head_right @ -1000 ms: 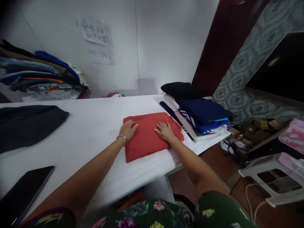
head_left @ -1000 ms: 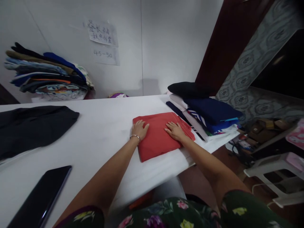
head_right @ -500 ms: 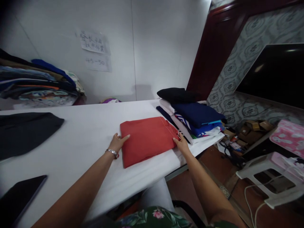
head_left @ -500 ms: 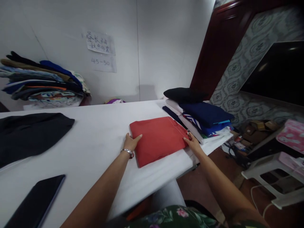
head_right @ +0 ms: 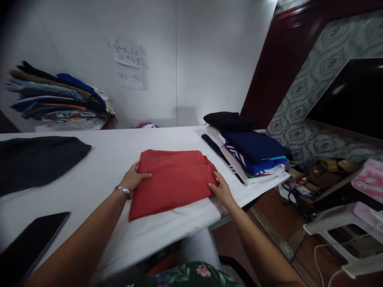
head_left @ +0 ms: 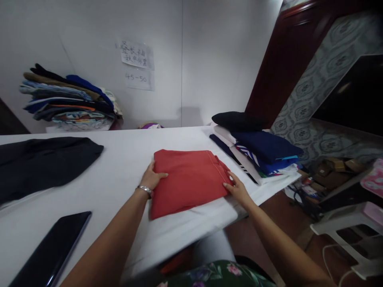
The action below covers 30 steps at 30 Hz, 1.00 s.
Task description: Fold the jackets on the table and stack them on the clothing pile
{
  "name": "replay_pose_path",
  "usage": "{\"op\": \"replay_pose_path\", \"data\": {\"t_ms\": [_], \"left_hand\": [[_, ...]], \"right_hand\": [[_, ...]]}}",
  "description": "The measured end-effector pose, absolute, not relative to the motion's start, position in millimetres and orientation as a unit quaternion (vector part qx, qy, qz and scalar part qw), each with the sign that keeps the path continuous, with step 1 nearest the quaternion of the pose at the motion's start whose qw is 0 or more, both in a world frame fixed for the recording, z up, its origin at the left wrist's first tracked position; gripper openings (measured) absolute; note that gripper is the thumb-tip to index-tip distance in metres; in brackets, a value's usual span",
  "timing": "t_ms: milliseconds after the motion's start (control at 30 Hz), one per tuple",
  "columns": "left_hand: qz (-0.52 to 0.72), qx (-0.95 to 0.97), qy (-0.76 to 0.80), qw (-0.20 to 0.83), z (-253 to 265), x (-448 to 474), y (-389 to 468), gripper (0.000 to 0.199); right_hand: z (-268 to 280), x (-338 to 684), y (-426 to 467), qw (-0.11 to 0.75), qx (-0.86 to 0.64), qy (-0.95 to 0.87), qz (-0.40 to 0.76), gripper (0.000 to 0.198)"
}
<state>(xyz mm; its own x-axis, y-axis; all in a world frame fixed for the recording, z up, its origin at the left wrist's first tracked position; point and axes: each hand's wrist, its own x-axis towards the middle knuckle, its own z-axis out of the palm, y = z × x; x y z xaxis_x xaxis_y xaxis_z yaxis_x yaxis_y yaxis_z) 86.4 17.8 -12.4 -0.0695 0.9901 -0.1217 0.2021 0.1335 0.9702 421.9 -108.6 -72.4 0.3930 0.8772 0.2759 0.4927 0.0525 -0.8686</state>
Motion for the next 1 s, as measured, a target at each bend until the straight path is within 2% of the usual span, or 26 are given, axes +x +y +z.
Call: {"op": "replay_pose_path", "data": {"t_ms": [167, 367, 467, 600, 733, 833, 1000], "left_hand": [[0.422, 0.469, 0.609, 0.48, -22, 61, 11, 0.087], [0.396, 0.509, 0.643, 0.413, -20, 68, 5, 0.082], [0.399, 0.515, 0.64, 0.408, -16, 70, 3, 0.081], [0.401, 0.514, 0.639, 0.408, -12, 72, 0, 0.08], [0.396, 0.515, 0.64, 0.411, -11, 75, -3, 0.081], [0.391, 0.521, 0.647, 0.396, -12, 75, -3, 0.081], [0.373, 0.534, 0.651, 0.39, -19, 72, -1, 0.082]], "right_hand": [[-70, 395, -123, 0.467, -0.653, -0.579, 0.144, 0.067], [-57, 392, -116, 0.468, -0.62, -0.62, 0.111, 0.039], [-62, 395, -107, 0.46, -0.615, -0.634, 0.089, 0.034], [-72, 401, -105, 0.368, -0.659, -0.65, 0.089, 0.037], [-54, 396, -107, 0.257, -0.678, -0.688, 0.015, 0.038], [-24, 370, -100, 0.248, -0.649, -0.718, -0.032, 0.041], [12, 318, -56, 0.24, -0.558, -0.794, -0.014, 0.057]]}}
